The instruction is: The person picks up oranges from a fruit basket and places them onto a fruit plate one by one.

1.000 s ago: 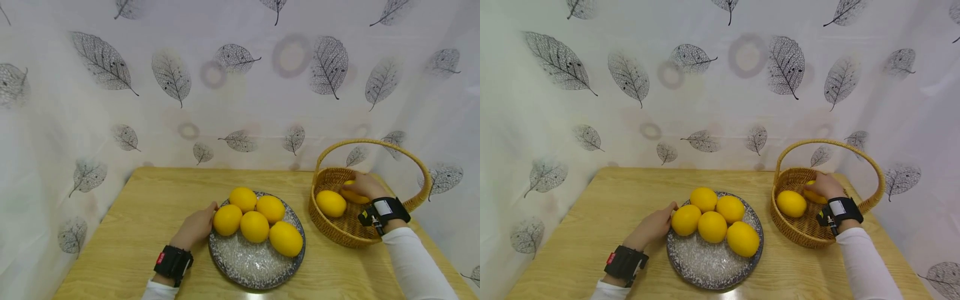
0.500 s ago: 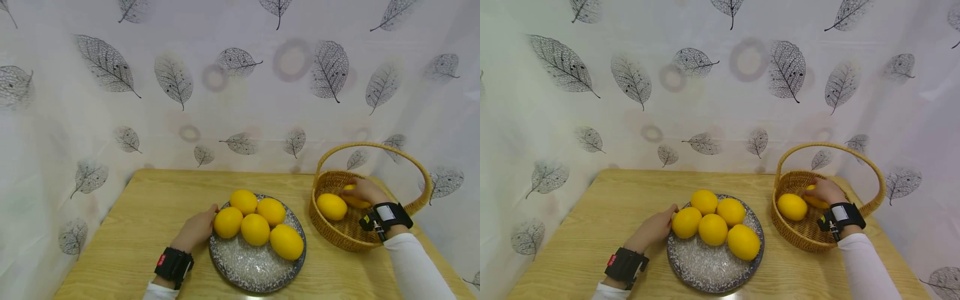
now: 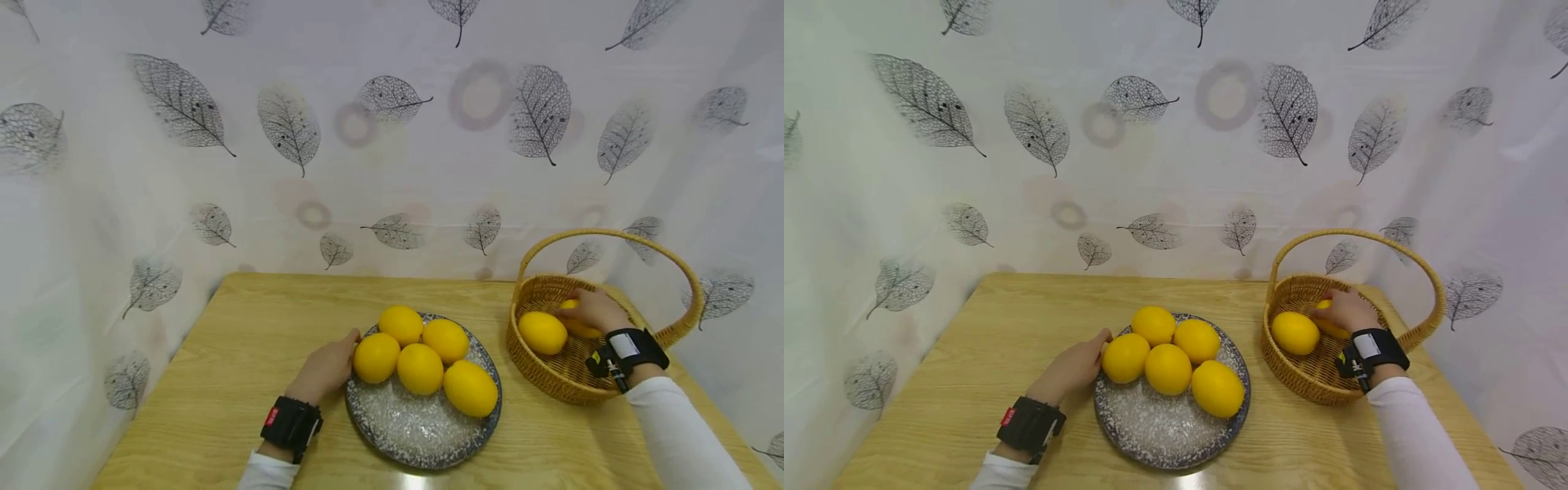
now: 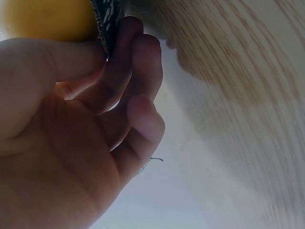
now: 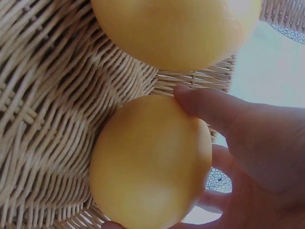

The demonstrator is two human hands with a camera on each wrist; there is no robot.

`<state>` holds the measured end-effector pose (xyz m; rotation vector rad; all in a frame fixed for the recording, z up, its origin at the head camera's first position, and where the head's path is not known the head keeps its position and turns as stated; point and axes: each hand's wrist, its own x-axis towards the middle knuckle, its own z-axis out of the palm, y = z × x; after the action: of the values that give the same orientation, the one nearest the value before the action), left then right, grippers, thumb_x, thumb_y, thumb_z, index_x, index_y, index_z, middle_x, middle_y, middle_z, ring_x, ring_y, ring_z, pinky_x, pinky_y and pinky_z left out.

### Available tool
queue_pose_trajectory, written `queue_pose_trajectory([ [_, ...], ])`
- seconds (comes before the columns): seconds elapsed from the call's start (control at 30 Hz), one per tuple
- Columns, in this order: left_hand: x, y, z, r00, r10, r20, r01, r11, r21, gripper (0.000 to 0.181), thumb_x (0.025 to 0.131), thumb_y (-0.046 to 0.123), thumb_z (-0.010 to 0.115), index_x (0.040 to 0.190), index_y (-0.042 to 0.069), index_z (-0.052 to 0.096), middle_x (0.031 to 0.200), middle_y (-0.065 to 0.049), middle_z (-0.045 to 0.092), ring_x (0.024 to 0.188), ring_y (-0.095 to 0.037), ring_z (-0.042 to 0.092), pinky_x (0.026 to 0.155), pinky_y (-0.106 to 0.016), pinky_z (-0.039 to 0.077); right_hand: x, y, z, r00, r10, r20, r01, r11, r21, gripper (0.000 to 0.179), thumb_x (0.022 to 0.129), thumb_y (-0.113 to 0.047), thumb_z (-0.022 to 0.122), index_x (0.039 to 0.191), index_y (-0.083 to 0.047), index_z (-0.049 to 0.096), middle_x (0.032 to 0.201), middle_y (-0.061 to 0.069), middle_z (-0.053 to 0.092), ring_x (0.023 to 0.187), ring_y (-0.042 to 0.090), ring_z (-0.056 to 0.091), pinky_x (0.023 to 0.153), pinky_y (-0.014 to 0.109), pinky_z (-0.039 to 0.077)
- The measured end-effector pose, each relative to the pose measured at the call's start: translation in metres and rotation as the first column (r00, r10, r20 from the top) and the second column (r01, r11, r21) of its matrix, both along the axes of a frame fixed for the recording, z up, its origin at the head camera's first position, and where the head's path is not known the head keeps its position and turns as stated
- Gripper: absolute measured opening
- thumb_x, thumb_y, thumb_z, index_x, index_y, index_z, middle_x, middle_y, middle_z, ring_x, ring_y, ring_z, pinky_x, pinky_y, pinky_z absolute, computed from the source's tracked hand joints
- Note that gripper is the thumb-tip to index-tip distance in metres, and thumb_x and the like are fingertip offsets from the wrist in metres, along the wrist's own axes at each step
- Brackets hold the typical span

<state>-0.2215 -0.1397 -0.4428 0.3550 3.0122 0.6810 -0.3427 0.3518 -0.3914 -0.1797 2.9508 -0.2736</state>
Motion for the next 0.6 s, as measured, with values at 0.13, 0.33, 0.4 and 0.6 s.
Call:
queue_pose_trajectory([
  [0.13, 0.002, 0.001, 0.001, 1.000, -0.004, -0.002, 0.004, 1.000, 0.006, 0.040, 0.098, 0.006, 0.048, 0.137, -0.001, 0.048, 0.119, -0.020, 0.071, 0.096, -0.030, 0.068, 0.084, -0.050, 0.057, 0.005, -0.003, 0.004, 1.000, -0.018, -0.008, 0.018, 1.000, -0.004, 0.086, 0.086, -0.055, 0.058, 0.133, 0.016, 0.046, 0.128, 0.047, 0.049, 0.114, 0.064, 0.041, 0.093, 0.071, 0.039],
  [0.33, 0.001, 0.001, -0.003, 1.000, -0.013, -0.028, 0.014, 1.000, 0.010, 0.037, 0.098, 0.006, 0.047, 0.134, -0.001, 0.050, 0.113, -0.020, 0.072, 0.091, -0.030, 0.068, 0.081, -0.049, 0.057, 0.015, -0.003, 0.005, 0.995, -0.053, -0.090, 0.050, 0.998, -0.036, 0.079, 0.087, -0.051, 0.059, 0.132, 0.014, 0.048, 0.124, 0.048, 0.050, 0.111, 0.060, 0.041, 0.085, 0.067, 0.043],
  [0.4, 0.001, 0.001, -0.004, 0.999, -0.016, -0.033, 0.016, 1.000, 0.005, 0.037, 0.098, 0.006, 0.047, 0.134, -0.001, 0.050, 0.116, -0.020, 0.072, 0.094, -0.030, 0.068, 0.082, -0.049, 0.057, 0.021, -0.005, 0.009, 0.991, -0.064, -0.120, 0.059, 0.997, -0.048, 0.083, 0.087, -0.055, 0.057, 0.134, 0.014, 0.046, 0.123, 0.050, 0.046, 0.107, 0.059, 0.043, 0.080, 0.066, 0.044],
  [0.6, 0.000, 0.000, -0.004, 0.999, -0.015, -0.033, 0.014, 1.000, -0.009, 0.037, 0.098, 0.007, 0.047, 0.134, -0.001, 0.050, 0.118, -0.020, 0.071, 0.097, -0.031, 0.068, 0.085, -0.049, 0.056, 0.038, -0.021, 0.026, 0.980, -0.062, -0.190, 0.048, 0.996, -0.079, 0.095, 0.087, -0.066, 0.049, 0.138, 0.013, 0.041, 0.123, 0.050, 0.039, 0.100, 0.058, 0.049, 0.073, 0.063, 0.046],
])
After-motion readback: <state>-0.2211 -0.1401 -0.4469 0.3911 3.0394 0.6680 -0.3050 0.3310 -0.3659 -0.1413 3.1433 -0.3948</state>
